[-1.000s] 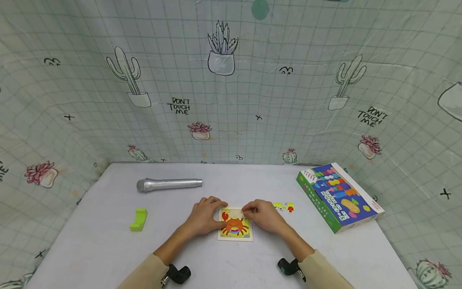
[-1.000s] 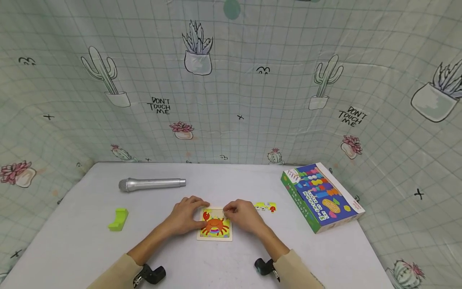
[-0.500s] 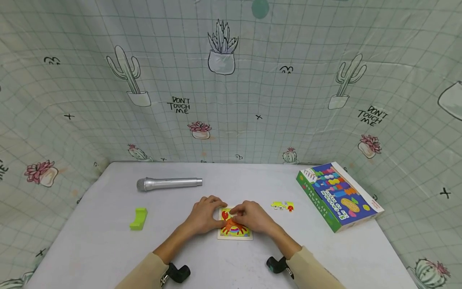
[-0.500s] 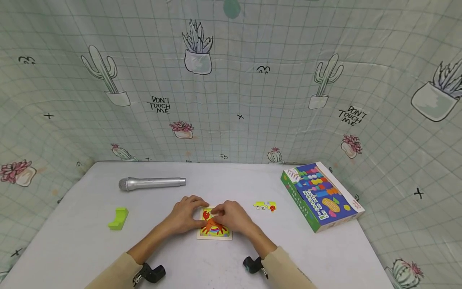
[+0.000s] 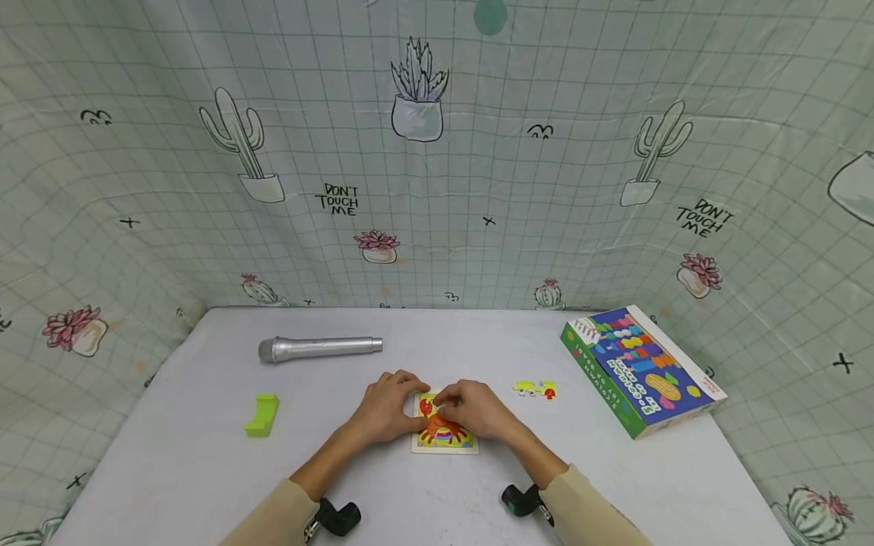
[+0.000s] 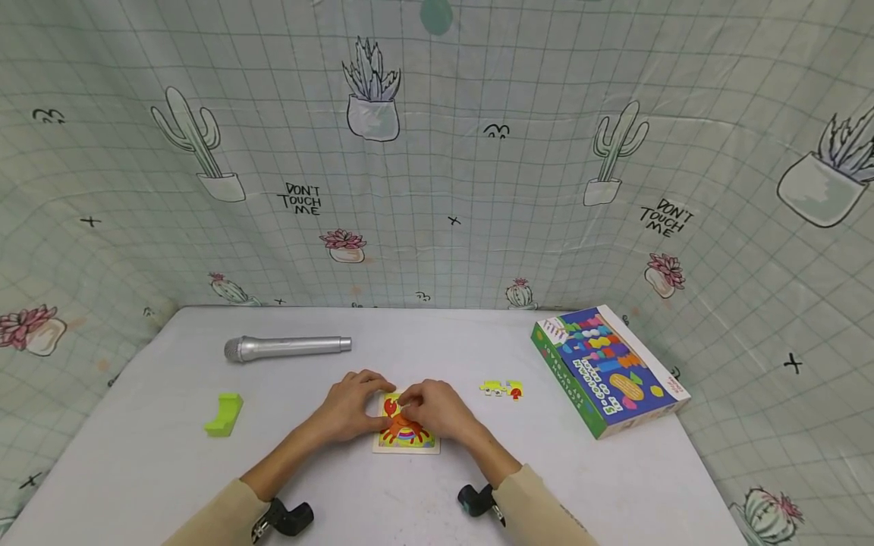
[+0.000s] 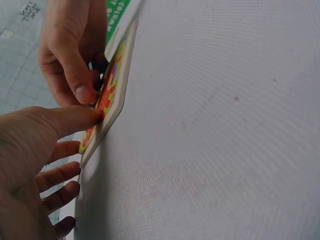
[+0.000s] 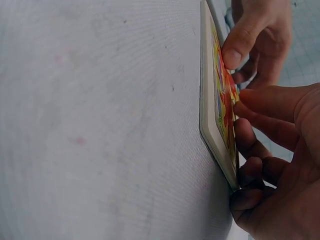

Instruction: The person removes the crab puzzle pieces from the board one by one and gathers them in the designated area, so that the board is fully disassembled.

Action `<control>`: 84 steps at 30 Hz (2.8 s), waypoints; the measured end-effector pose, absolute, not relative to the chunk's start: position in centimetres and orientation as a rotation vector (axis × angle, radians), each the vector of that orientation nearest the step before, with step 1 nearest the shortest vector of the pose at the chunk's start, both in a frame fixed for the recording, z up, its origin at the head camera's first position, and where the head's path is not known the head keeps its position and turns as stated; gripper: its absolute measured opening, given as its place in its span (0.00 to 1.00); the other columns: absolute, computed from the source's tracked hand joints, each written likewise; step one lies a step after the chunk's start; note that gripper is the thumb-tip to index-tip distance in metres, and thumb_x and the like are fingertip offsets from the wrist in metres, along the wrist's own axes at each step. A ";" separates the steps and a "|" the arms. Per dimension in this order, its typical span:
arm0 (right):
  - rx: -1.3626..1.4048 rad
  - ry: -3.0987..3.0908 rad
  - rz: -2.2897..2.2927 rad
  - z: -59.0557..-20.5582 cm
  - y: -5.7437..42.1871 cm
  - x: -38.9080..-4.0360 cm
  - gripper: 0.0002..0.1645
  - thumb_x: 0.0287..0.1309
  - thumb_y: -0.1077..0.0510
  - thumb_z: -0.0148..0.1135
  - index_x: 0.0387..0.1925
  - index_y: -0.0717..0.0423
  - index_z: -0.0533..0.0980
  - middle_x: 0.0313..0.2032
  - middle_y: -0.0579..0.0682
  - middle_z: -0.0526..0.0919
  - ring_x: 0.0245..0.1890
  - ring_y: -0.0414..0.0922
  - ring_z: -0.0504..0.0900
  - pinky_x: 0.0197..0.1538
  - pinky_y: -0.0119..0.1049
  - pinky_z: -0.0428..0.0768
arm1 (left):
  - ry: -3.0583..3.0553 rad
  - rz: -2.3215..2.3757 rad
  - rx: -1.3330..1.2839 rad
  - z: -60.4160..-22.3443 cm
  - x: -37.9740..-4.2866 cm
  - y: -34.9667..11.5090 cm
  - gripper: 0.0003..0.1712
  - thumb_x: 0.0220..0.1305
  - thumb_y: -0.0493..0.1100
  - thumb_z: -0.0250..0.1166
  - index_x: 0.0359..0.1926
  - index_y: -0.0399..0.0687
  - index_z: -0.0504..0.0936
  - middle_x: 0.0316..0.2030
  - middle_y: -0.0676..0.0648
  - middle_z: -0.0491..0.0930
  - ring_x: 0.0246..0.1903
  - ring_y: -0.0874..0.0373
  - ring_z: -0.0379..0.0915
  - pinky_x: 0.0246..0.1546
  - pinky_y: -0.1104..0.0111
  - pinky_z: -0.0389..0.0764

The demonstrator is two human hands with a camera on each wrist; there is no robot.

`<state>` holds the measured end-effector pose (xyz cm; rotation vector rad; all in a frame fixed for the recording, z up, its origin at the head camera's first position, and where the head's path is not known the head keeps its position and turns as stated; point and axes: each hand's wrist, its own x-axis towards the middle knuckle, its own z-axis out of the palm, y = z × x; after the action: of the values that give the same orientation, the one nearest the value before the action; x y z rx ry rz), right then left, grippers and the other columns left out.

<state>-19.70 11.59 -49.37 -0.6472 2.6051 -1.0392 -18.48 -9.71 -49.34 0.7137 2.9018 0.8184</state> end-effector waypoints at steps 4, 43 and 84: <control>-0.638 2.600 -1.050 -49.3 11.6 -19.7 0.10 0.62 0.58 0.64 0.43 0.53 0.86 0.27 0.41 0.77 0.31 0.40 0.73 0.38 0.35 0.71 | 2.905 0.829 0.708 -49.5 -18.5 -9.7 0.27 0.53 0.52 0.76 0.53 0.50 0.83 0.55 0.46 0.78 0.54 0.44 0.71 0.54 0.41 0.70; -0.467 2.658 -1.197 -49.1 10.7 -20.0 0.02 0.65 0.55 0.64 0.37 0.48 0.81 0.27 0.41 0.78 0.26 0.39 0.74 0.28 0.31 0.71 | 2.887 0.860 0.682 -49.4 -18.5 -9.6 0.27 0.52 0.51 0.77 0.53 0.51 0.83 0.54 0.46 0.78 0.53 0.45 0.71 0.53 0.41 0.70; -0.202 2.792 -1.367 -47.8 19.5 -21.1 0.08 0.63 0.56 0.67 0.43 0.50 0.85 0.35 0.44 0.86 0.35 0.43 0.79 0.36 0.37 0.76 | 2.883 0.846 0.687 -49.3 -18.7 -9.5 0.28 0.51 0.50 0.78 0.53 0.50 0.83 0.54 0.45 0.78 0.52 0.44 0.71 0.54 0.42 0.70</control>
<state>-21.12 19.49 -47.77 -0.2025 2.7922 -1.3667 -18.72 -9.49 -49.29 0.6865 2.8832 0.8459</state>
